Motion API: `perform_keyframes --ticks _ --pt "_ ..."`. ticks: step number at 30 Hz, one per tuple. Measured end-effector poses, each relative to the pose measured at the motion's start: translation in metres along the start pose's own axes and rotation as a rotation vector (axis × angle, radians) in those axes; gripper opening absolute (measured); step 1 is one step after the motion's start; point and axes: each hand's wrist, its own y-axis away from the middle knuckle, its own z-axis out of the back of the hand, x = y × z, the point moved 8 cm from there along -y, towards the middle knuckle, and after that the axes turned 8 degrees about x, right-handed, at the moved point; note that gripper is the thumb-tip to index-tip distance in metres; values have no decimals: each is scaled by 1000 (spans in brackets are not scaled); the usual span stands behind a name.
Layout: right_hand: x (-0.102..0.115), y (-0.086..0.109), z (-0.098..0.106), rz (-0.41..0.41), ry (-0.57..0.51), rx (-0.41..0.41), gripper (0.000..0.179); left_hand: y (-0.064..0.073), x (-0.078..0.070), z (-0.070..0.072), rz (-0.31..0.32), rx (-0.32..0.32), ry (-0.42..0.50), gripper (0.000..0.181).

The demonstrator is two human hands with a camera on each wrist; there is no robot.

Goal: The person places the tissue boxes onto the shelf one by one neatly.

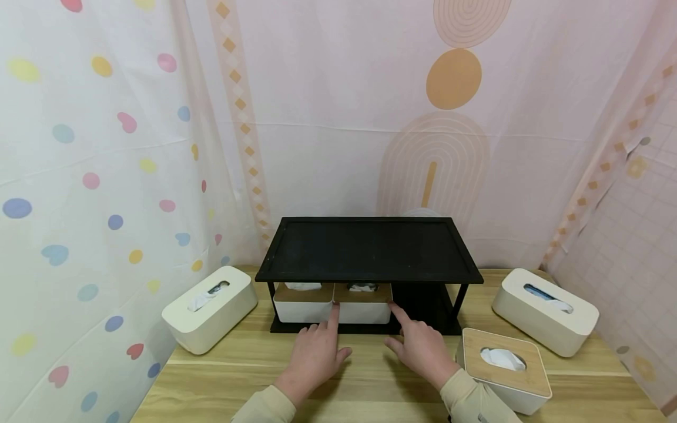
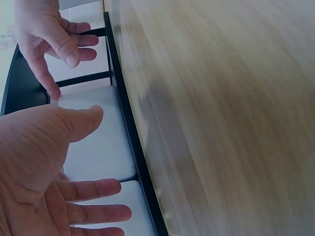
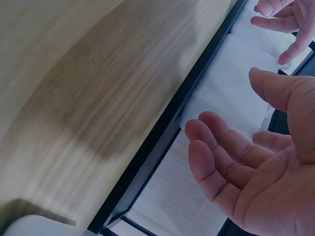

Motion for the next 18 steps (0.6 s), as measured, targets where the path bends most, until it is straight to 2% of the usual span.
perform_keyframes --ticks 18 --pt "-1 1 -3 -1 -10 6 74 0 1 -2 4 1 9 98"
